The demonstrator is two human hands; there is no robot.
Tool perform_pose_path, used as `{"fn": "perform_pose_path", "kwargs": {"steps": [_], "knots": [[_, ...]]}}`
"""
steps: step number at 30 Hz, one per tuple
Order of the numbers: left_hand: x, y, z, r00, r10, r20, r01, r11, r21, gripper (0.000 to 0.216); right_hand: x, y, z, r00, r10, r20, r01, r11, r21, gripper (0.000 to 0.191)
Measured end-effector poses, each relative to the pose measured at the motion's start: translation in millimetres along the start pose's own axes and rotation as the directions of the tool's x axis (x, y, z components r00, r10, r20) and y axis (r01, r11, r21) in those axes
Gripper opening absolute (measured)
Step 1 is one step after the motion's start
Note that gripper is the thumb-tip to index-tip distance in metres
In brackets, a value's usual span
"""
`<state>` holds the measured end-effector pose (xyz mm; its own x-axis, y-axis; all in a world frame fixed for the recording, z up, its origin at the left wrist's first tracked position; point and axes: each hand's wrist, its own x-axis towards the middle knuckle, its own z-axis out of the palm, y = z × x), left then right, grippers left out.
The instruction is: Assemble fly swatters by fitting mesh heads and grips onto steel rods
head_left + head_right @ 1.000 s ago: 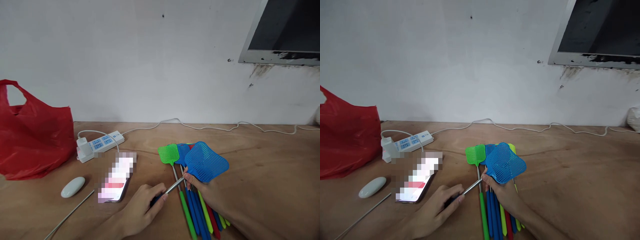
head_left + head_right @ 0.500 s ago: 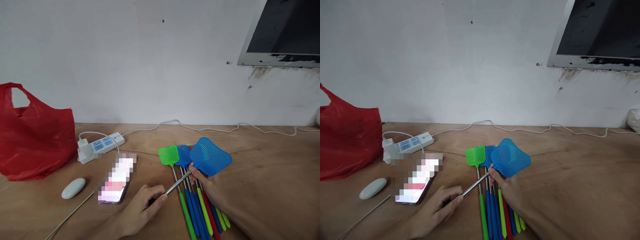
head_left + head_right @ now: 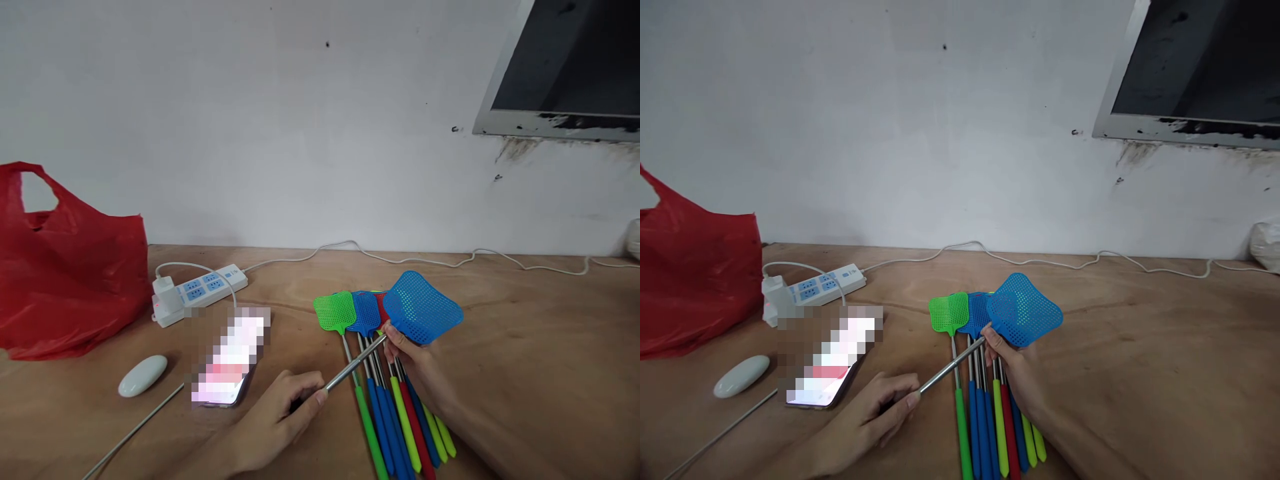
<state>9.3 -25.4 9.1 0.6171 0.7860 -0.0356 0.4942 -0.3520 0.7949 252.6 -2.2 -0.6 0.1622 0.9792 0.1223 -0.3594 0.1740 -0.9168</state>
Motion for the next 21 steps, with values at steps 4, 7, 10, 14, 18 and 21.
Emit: {"fn": "perform_pose_path", "kwargs": {"steps": [4, 7, 10, 14, 18, 21], "knots": [[0.6, 0.7, 0.5, 1.000, -0.001, -0.002, 0.001, 0.999, 0.032, 0.046, -0.6, -3.6, 5.3, 0.999, 0.000, -0.051, 0.003, 0.998, 0.067, 0.029], [0.9, 0.6, 1.3, 1.000, -0.003, 0.007, 0.003, 1.000, 0.023, 0.047, 0.9, -2.2, 4.9, 0.999, -0.023, -0.046, 0.026, 0.997, 0.067, 0.027], [-0.2, -0.9, 1.9, 1.000, -0.009, 0.006, 0.009, 1.000, 0.015, 0.048, 1.1, -1.4, 3.4, 0.999, 0.001, -0.039, 0.001, 0.998, 0.060, 0.027], [-2.9, -2.9, 2.3, 1.000, -0.009, -0.020, 0.010, 0.999, 0.039, 0.048, -0.5, -5.6, 2.2, 0.997, 0.079, 0.003, -0.079, 0.995, 0.061, 0.030], [-3.9, -2.2, 2.9, 1.000, -0.005, -0.024, 0.006, 0.999, 0.041, 0.048, -0.4, -8.8, 2.1, 0.987, 0.150, 0.061, -0.155, 0.985, 0.071, 0.046], [-3.0, -1.0, 3.0, 1.000, -0.016, -0.026, 0.017, 0.999, 0.047, 0.047, 0.1, -5.4, 2.2, 0.991, 0.132, 0.026, -0.133, 0.989, 0.071, 0.046]]}}
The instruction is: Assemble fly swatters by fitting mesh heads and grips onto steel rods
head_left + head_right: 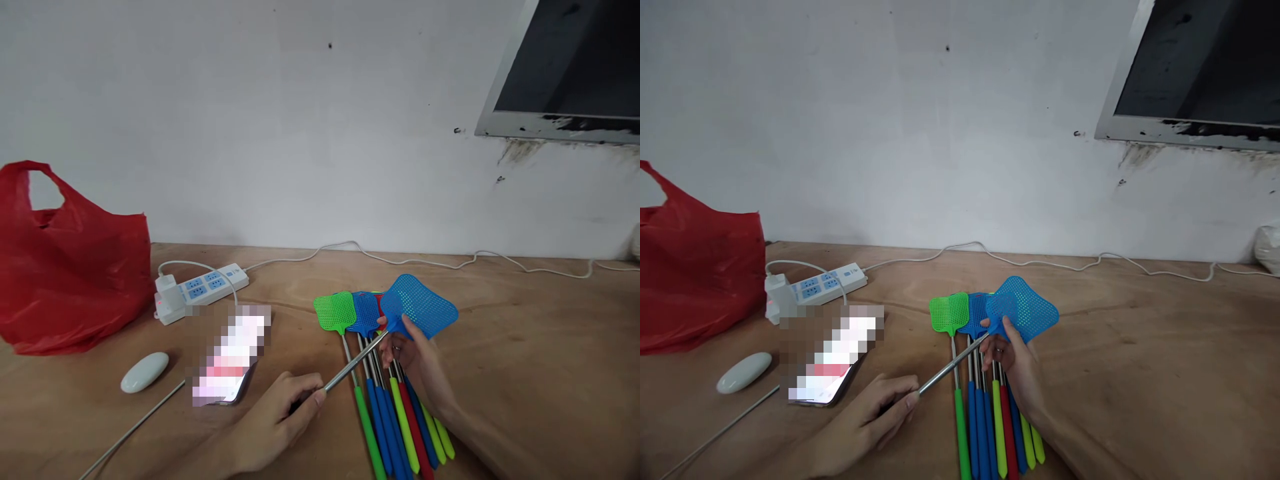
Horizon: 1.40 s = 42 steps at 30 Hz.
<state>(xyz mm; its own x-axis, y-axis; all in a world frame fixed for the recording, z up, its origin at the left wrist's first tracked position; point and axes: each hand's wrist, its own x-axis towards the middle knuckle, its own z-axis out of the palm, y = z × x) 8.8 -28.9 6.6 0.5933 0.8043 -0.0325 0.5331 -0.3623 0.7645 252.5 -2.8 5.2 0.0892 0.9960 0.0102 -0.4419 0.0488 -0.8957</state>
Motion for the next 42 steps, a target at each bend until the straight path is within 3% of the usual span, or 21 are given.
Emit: {"fn": "perform_pose_path", "kwargs": {"steps": [7, 15, 23, 29, 33, 42], "knots": [[1, 3, -2, 1.000, -0.004, 0.027, 0.004, 1.000, 0.005, 0.047, -2, 6, -1, 0.991, -0.092, -0.096, 0.091, 0.996, -0.012, 0.030], [0, -2, -1, 1.000, -0.024, 0.010, 0.024, 1.000, 0.015, 0.045, 3, 0, -6, 0.978, -0.082, -0.192, 0.100, 0.991, 0.084, 0.032], [1, -7, 0, 0.999, -0.033, 0.004, 0.033, 0.998, 0.047, 0.048, 5, -4, -4, 0.958, -0.179, -0.222, 0.188, 0.982, 0.023, 0.036], [3, -9, 4, 1.000, -0.015, -0.011, 0.015, 0.999, 0.034, 0.042, 1, 0, 0, 0.973, -0.150, -0.175, 0.138, 0.987, -0.079, 0.042], [5, -8, 5, 1.000, -0.008, -0.014, 0.008, 0.999, 0.038, 0.042, -8, 8, 3, 1.000, -0.028, -0.006, 0.027, 0.990, -0.137, 0.039], [4, -10, 6, 1.000, 0.011, -0.015, -0.011, 0.999, 0.043, 0.043, -10, 14, -6, 0.993, -0.019, 0.115, 0.045, 0.973, -0.225, 0.038]]}}
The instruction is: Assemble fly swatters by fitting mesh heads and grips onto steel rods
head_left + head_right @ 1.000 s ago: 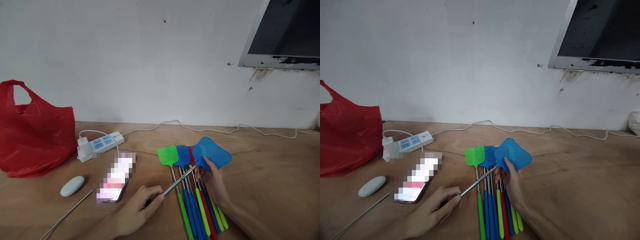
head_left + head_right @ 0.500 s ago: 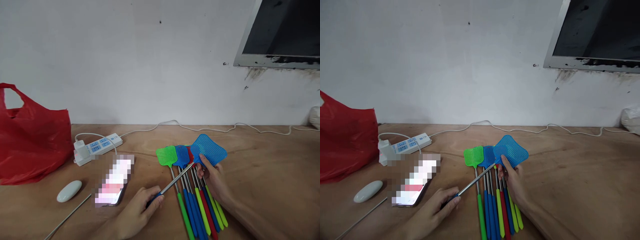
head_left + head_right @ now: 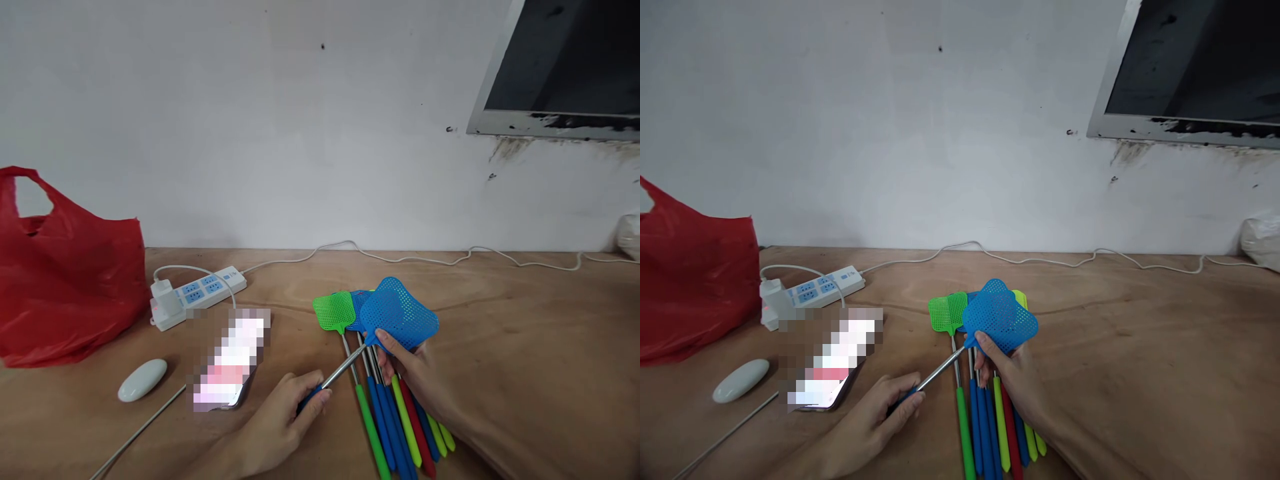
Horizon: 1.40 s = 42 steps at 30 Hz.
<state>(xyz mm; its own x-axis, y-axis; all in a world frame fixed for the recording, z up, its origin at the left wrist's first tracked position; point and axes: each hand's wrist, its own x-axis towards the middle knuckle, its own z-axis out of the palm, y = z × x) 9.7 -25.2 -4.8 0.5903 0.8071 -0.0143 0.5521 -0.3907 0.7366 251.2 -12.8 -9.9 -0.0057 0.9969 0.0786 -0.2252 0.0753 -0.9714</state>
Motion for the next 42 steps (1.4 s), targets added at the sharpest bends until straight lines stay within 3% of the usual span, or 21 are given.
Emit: {"fn": "perform_pose_path", "kwargs": {"steps": [11, 20, 26, 31, 35, 39, 42], "knots": [[0, 11, -2, 0.998, -0.055, -0.014, 0.055, 0.998, -0.003, 0.045, -1, -13, 13, 0.997, 0.050, -0.053, -0.050, 0.999, 0.010, 0.045], [-3, 7, -4, 0.998, -0.056, -0.013, 0.056, 0.997, -0.046, 0.040, -4, -3, 6, 0.997, 0.056, 0.051, -0.053, 0.997, -0.060, 0.028], [-2, 12, -5, 0.999, -0.034, 0.000, 0.033, 0.994, -0.100, 0.037, -5, -7, 10, 0.998, 0.055, 0.034, -0.052, 0.996, -0.078, 0.031], [-5, 13, -3, 1.000, 0.017, 0.015, -0.015, 0.988, -0.152, 0.033, -9, -11, 15, 0.985, 0.078, 0.156, -0.063, 0.994, -0.094, 0.028], [-5, 11, -4, 0.999, 0.021, 0.047, -0.013, 0.985, -0.175, 0.034, -11, -9, 17, 0.981, 0.081, 0.176, -0.070, 0.995, -0.068, 0.025], [-2, 13, -5, 0.998, -0.002, 0.056, 0.018, 0.958, -0.285, 0.041, -13, -15, 23, 0.986, 0.067, 0.155, -0.052, 0.994, -0.098, 0.028], [-1, 14, -5, 0.988, -0.035, 0.153, 0.101, 0.888, -0.449, 0.047, -15, -22, 27, 0.986, 0.057, 0.154, -0.041, 0.994, -0.105, 0.031]]}}
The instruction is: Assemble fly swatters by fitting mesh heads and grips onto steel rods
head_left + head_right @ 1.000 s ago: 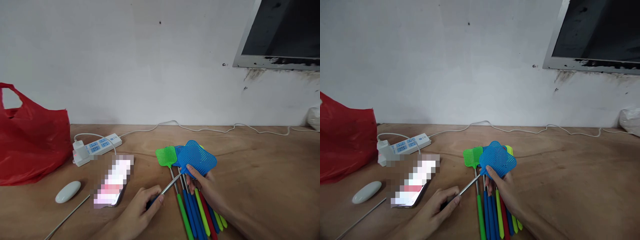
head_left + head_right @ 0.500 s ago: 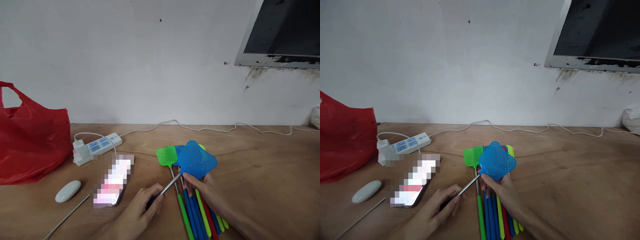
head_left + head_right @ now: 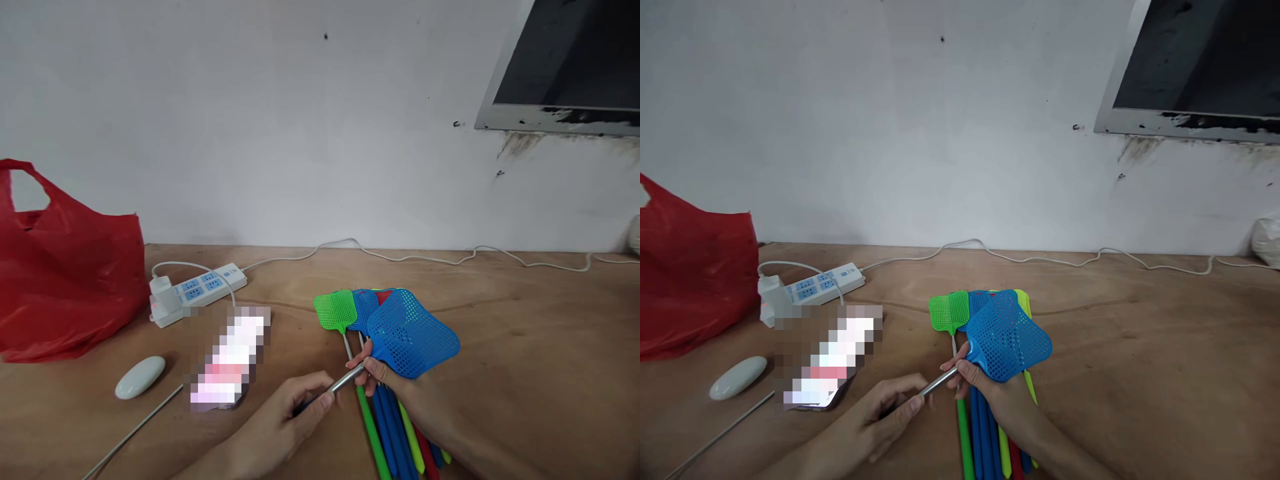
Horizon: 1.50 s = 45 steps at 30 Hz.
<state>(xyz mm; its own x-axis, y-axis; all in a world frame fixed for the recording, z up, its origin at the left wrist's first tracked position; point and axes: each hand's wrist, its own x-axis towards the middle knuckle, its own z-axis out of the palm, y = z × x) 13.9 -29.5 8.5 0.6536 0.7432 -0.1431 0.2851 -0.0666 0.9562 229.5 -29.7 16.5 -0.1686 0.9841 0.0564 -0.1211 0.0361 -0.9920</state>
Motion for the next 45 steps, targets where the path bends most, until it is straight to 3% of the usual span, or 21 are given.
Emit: {"fn": "perform_pose_path", "kwargs": {"steps": [6, 19, 29, 40, 45], "knots": [[2, -3, 0, 0.995, -0.053, 0.086, 0.075, 0.961, -0.265, 0.051, 2, 3, -2, 1.000, -0.001, 0.009, 0.000, 1.000, 0.031, 0.032], [0, 0, -5, 0.995, -0.028, 0.096, 0.044, 0.984, -0.172, 0.054, -4, 10, -1, 0.997, 0.027, 0.074, -0.033, 0.997, 0.070, 0.030], [3, 0, -1, 0.985, -0.047, 0.169, 0.102, 0.935, -0.339, 0.047, -1, 26, 1, 1.000, -0.019, -0.015, 0.021, 0.991, 0.131, 0.028], [-1, 4, 0, 0.984, -0.015, 0.177, 0.091, 0.901, -0.425, 0.043, -10, 15, 6, 0.992, -0.006, 0.123, -0.007, 0.995, 0.104, 0.024], [-3, 13, -1, 0.953, -0.090, 0.288, 0.235, 0.821, -0.521, 0.040, -10, 18, 9, 0.996, -0.039, 0.082, 0.028, 0.990, 0.139, 0.021]]}}
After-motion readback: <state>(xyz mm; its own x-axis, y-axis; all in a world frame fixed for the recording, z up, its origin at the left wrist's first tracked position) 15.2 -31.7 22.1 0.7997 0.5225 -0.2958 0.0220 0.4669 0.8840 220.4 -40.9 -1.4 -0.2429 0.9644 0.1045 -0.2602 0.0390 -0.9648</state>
